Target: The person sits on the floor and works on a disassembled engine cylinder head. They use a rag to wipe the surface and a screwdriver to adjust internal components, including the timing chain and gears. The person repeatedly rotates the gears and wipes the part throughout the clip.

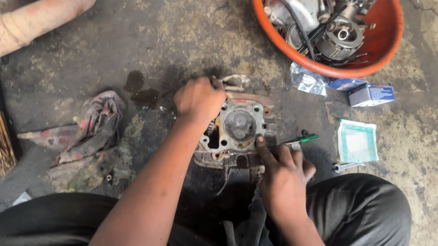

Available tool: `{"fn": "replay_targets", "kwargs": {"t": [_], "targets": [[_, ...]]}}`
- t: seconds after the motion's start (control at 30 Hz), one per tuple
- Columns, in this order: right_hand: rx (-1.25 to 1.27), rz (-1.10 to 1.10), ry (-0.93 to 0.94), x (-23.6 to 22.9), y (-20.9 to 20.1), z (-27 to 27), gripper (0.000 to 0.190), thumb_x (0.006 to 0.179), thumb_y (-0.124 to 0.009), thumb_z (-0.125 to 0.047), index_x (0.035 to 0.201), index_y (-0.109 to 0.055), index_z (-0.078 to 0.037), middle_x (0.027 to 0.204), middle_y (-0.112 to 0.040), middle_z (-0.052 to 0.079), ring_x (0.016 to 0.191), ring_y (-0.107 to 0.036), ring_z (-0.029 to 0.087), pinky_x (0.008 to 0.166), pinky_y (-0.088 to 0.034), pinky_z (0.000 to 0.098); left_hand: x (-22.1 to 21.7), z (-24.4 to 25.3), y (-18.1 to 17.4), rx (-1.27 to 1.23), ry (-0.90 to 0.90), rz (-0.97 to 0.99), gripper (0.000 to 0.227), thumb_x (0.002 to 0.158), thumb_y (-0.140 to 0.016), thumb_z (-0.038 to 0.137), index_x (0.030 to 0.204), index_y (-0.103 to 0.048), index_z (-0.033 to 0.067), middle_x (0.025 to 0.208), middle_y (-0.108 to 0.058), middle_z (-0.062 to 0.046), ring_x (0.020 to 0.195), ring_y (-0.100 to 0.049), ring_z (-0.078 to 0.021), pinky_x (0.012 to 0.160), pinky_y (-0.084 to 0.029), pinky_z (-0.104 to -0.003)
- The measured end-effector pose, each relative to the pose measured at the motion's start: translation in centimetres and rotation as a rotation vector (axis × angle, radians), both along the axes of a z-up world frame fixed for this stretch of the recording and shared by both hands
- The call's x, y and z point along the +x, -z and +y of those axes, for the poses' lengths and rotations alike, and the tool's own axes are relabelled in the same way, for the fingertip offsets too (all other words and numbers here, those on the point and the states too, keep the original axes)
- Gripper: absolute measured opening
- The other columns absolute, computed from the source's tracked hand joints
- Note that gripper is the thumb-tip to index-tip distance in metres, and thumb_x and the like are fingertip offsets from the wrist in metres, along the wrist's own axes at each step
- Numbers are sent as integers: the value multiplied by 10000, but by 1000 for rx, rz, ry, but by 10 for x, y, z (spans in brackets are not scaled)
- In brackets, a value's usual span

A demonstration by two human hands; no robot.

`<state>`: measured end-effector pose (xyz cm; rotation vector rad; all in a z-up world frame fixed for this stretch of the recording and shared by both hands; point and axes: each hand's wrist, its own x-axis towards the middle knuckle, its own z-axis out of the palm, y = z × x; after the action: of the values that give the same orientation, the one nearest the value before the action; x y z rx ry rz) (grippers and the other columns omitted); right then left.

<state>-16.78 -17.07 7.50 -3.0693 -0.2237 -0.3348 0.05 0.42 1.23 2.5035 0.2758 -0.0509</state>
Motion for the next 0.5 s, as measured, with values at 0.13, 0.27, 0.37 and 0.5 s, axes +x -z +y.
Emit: {"fn": "replay_targets", "kwargs": {"t": [0.13,0.27,0.37,0.5], "targets": [[13,73,62,32,2,2,723,752,-616,15,1418,-638,-266,1190,-620,107,1119,-547,359,927,-365,600,-3,-2,0,-57,-2,55,492,1000,-449,410,884,-776,61,890,-753,-216,875,-743,-392,820,-580,-506],[-54,-30,12,28,0,5,798,643,-652,-52,1428,-627,-193,1178,-609,157,1122,-530,385,920,-357,622,-7,2,-4,-77,-40,15,482,973,-471,421,883,-784,66,919,-748,-229,901,-726,-418,835,-566,-522],[-37,-33,59,-16,4,8,692,727,-653,-18,1380,-640,-247,1200,-626,82,1173,-541,326,971,-368,591,2,-3,0,-35,-49,-17,467,958,-478,417,890,-786,73,923,-747,-228,901,-725,-427,830,-565,-529],[-17,31,42,26,11,-3,750,701,-659,-25,1420,-629,-236,1217,-610,139,1175,-530,369,950,-367,596,-3,-2,5,-21,-42,-10,488,977,-468,427,901,-788,66,938,-749,-228,920,-729,-423,848,-572,-524]]}}
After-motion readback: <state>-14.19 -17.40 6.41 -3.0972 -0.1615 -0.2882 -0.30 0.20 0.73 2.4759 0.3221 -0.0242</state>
